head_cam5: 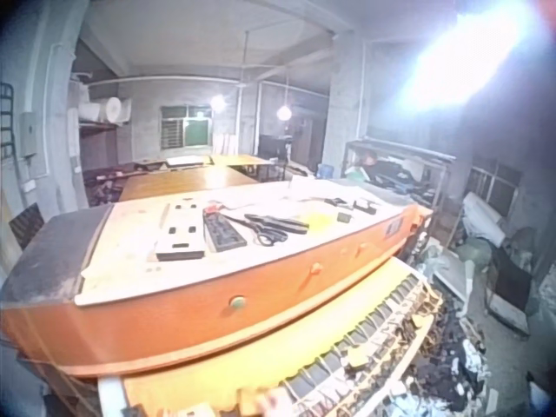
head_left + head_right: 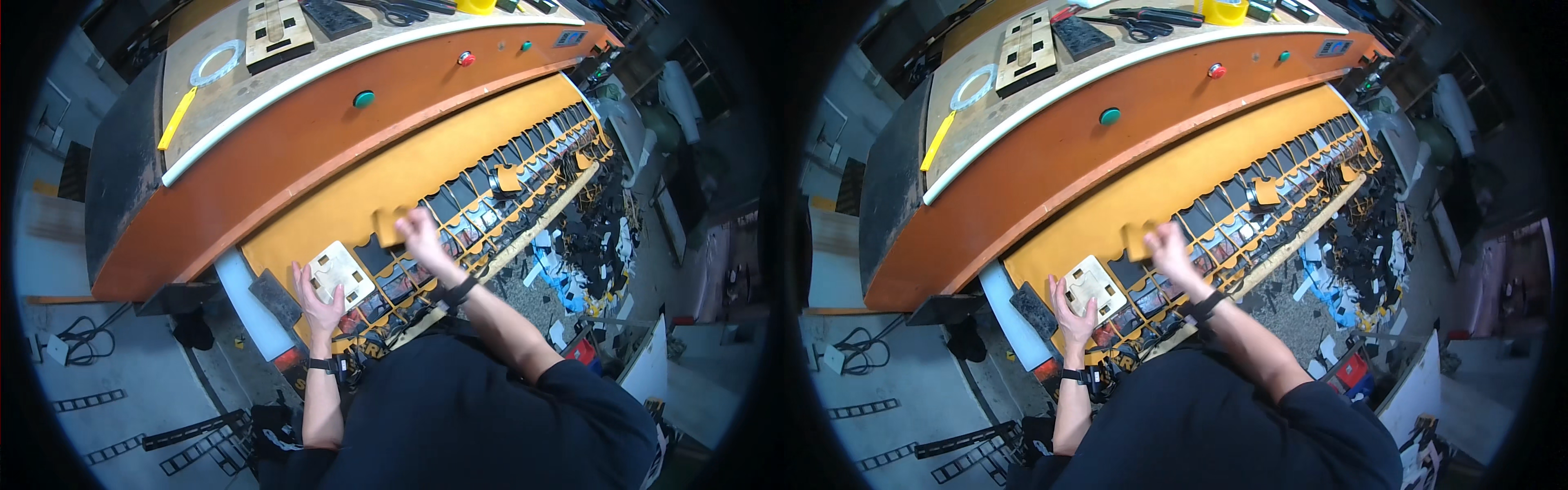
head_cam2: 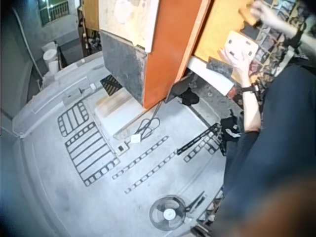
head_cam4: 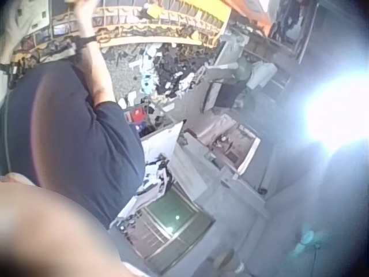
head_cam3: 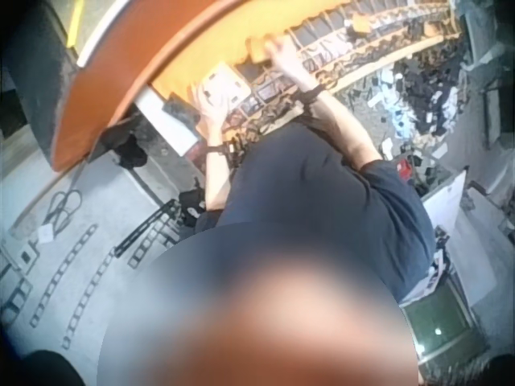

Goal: Operating a leather processing machine to cut or emboss pieces and then inspecting/sorting the items at a workbench.

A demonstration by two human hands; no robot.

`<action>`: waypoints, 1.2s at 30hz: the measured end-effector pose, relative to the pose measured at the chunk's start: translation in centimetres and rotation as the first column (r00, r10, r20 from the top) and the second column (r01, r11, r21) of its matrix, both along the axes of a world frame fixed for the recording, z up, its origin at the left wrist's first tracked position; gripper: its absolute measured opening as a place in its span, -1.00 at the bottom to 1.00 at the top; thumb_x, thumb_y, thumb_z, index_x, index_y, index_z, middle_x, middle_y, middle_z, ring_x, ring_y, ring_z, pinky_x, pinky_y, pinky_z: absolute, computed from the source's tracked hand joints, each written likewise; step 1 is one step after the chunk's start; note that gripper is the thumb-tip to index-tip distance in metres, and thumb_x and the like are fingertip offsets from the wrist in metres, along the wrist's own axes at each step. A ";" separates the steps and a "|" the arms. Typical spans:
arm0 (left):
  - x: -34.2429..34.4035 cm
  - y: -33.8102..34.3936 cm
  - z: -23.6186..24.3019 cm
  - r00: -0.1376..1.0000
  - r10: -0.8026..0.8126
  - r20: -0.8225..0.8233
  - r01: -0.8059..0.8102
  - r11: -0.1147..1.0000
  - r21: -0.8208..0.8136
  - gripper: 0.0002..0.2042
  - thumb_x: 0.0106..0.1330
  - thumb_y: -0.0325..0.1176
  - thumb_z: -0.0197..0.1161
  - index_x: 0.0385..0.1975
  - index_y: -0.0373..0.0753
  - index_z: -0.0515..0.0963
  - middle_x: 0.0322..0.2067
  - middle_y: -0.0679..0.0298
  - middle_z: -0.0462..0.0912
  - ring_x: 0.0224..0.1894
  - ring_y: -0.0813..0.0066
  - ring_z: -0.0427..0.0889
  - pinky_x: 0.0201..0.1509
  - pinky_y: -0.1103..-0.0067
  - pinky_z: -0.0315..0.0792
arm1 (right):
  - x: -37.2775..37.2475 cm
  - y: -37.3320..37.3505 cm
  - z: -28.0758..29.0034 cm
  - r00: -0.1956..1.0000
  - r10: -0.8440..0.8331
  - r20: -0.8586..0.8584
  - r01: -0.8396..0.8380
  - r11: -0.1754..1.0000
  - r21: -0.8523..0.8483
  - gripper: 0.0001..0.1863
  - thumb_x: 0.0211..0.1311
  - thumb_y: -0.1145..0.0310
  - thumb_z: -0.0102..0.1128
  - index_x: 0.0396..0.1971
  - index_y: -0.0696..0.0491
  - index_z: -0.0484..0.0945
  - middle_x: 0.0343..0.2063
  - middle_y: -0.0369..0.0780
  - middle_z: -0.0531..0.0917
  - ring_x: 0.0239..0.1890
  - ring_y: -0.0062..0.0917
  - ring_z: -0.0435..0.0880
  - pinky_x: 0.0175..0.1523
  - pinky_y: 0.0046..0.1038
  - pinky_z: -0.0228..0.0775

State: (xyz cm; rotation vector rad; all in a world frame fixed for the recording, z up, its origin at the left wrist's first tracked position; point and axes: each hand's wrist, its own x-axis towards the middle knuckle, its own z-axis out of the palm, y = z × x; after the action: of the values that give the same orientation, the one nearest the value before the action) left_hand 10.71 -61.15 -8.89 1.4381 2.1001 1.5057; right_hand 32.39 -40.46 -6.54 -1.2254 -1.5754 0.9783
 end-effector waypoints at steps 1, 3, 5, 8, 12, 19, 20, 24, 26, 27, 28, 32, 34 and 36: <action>-0.2 -0.8 -0.8 1.000 0.027 0.004 -0.027 0.999 -0.016 -0.12 0.18 -0.39 0.54 0.52 -0.37 0.25 0.62 -0.33 0.08 0.66 -0.32 0.12 0.70 0.06 0.08 | 0.6 1.0 2.7 1.000 -0.001 0.023 0.002 0.998 -0.057 -0.61 0.53 0.16 0.35 -0.12 0.26 0.58 -0.21 -0.10 0.67 -0.09 -0.30 0.65 0.16 -0.18 0.54; 0.1 -0.6 -0.8 0.999 0.022 0.037 -0.021 0.999 -0.040 -0.12 0.19 -0.38 0.54 0.53 -0.36 0.23 0.63 -0.33 0.05 0.66 -0.32 0.10 0.71 0.06 0.07 | 6.3 6.1 7.7 0.977 -0.033 0.212 0.047 0.997 -0.064 -0.58 0.60 0.08 0.27 -0.12 0.23 0.56 -0.23 -0.09 0.67 -0.12 -0.28 0.64 0.11 -0.19 0.54; 0.1 0.4 -0.6 0.999 0.000 0.045 0.000 1.000 -0.009 -0.10 0.20 -0.37 0.55 0.54 -0.36 0.21 0.64 -0.33 0.03 0.67 -0.31 0.08 0.71 0.06 0.06 | 14.4 12.0 8.9 0.900 -0.197 0.389 0.112 0.967 0.230 -0.59 0.61 0.07 0.22 -0.09 0.20 0.58 -0.12 0.01 0.62 -0.06 -0.18 0.63 0.13 -0.13 0.50; -0.2 -0.7 -1.3 0.999 0.023 0.047 -0.021 0.999 -0.025 -0.03 0.23 -0.34 0.57 0.59 -0.33 0.11 0.66 -0.32 -0.05 0.69 -0.28 0.04 0.72 0.07 0.04 | 19.0 13.7 12.7 0.610 -0.220 0.762 0.138 0.976 0.171 -0.46 0.54 0.05 0.29 0.20 0.22 0.60 0.11 0.08 0.64 0.15 -0.02 0.66 0.30 -0.07 0.50; 0.4 -1.1 0.0 0.992 0.000 0.123 0.010 0.996 -0.087 0.11 0.19 -0.29 0.63 0.65 -0.35 -0.03 0.67 -0.32 -0.11 0.71 -0.26 -0.04 0.73 0.07 0.01 | 19.1 11.6 10.0 0.580 -0.454 0.676 0.134 0.872 0.471 -0.49 0.46 0.10 0.42 0.18 0.19 0.67 0.17 0.06 0.70 0.12 -0.06 0.73 0.27 -0.08 0.56; 0.8 -3.4 -0.1 0.995 -0.045 0.087 0.068 0.959 -0.276 0.43 -0.06 -0.23 0.81 0.68 -0.44 -0.23 0.65 -0.37 -0.12 0.72 -0.29 -0.14 0.77 0.12 -0.07 | 1.7 -3.2 6.5 0.677 0.498 0.542 -0.645 0.756 0.112 -0.14 0.04 0.08 0.73 0.34 0.11 0.60 0.26 -0.03 0.70 0.39 -0.15 0.60 0.56 -0.11 0.35; 0.8 -3.5 -0.1 0.996 -0.040 0.083 0.062 0.957 -0.282 0.43 -0.06 -0.23 0.81 0.68 -0.44 -0.23 0.65 -0.37 -0.12 0.72 -0.29 -0.14 0.77 0.12 -0.07 | 0.4 -4.2 5.7 0.612 0.525 0.592 -0.720 0.679 0.143 -0.04 -0.02 0.04 0.75 0.39 0.12 0.55 0.31 -0.03 0.66 0.44 -0.14 0.56 0.63 -0.08 0.25; 0.8 -3.5 0.5 0.994 -0.048 0.100 0.074 0.955 -0.286 0.44 -0.11 -0.28 0.83 0.68 -0.44 -0.21 0.66 -0.33 -0.08 0.73 -0.22 -0.10 0.78 0.17 -0.05 | -1.6 -6.2 3.9 0.528 0.589 0.612 -0.775 0.629 0.064 0.09 -0.17 0.02 0.80 0.41 0.16 0.51 0.35 0.03 0.62 0.52 -0.19 0.48 0.73 -0.05 0.05; 1.0 -3.7 0.8 0.994 -0.034 0.108 0.065 0.953 -0.297 0.45 -0.14 -0.32 0.84 0.68 -0.44 -0.20 0.66 -0.33 -0.07 0.73 -0.21 -0.09 0.78 0.19 -0.04 | -1.9 -6.6 3.6 0.502 0.580 0.642 -0.752 0.659 -0.008 0.05 -0.11 0.07 0.77 0.41 0.18 0.49 0.38 0.00 0.61 0.55 -0.22 0.45 0.75 -0.05 0.00; 1.1 -3.6 1.0 0.994 -0.031 0.108 0.062 0.952 -0.300 0.45 -0.14 -0.32 0.84 0.68 -0.44 -0.20 0.66 -0.33 -0.07 0.73 -0.21 -0.09 0.78 0.19 -0.04 | -1.9 -6.6 3.6 0.524 0.587 0.617 -0.743 0.670 -0.006 0.04 -0.12 0.10 0.77 0.41 0.18 0.50 0.37 0.01 0.63 0.56 -0.23 0.43 0.76 -0.05 -0.02; 1.1 -3.4 1.3 0.993 -0.029 0.113 0.061 0.955 -0.290 0.45 -0.15 -0.33 0.84 0.68 -0.43 -0.19 0.66 -0.33 -0.06 0.73 -0.20 -0.09 0.78 0.19 -0.04 | -1.8 -6.6 3.6 0.523 0.590 0.615 -0.744 0.668 -0.008 0.04 -0.12 0.10 0.77 0.41 0.18 0.50 0.37 0.01 0.63 0.56 -0.23 0.43 0.76 -0.05 -0.02; 1.5 -2.3 2.5 0.997 -0.039 0.073 0.061 0.944 -0.325 0.42 -0.12 -0.36 0.81 0.68 -0.42 -0.19 0.66 -0.32 -0.05 0.72 -0.18 -0.03 0.76 0.22 0.02 | -1.0 -6.0 4.0 0.549 0.584 0.599 -0.729 0.684 0.001 0.06 -0.14 0.10 0.79 0.43 0.16 0.51 0.38 0.02 0.61 0.57 -0.23 0.42 0.75 -0.06 0.02; 1.8 -1.8 2.8 0.995 -0.042 0.090 0.070 0.943 -0.325 0.41 -0.12 -0.36 0.80 0.69 -0.40 -0.18 0.66 -0.30 -0.05 0.73 -0.17 -0.04 0.77 0.21 0.02 | -0.7 -5.9 4.3 0.567 0.561 0.603 -0.683 0.729 -0.035 0.08 -0.16 0.10 0.82 0.45 0.08 0.52 0.43 0.02 0.55 0.58 -0.09 0.37 0.71 -0.07 0.12; 2.2 -1.4 2.9 0.988 -0.043 0.148 0.089 0.943 -0.320 0.40 -0.10 -0.36 0.79 0.69 -0.38 -0.18 0.66 -0.29 -0.05 0.73 -0.17 -0.04 0.77 0.21 0.01 | -0.3 -5.9 4.4 0.568 0.559 0.605 -0.656 0.751 -0.078 0.09 -0.18 0.12 0.83 0.47 0.05 0.52 0.47 -0.01 0.52 0.58 -0.05 0.35 0.66 -0.08 0.19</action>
State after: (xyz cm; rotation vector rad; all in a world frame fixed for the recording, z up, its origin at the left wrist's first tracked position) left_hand 12.86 -62.54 -5.99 1.2321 2.0732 1.1310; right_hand 32.05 -46.40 -2.12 -0.9069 -2.6670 0.8796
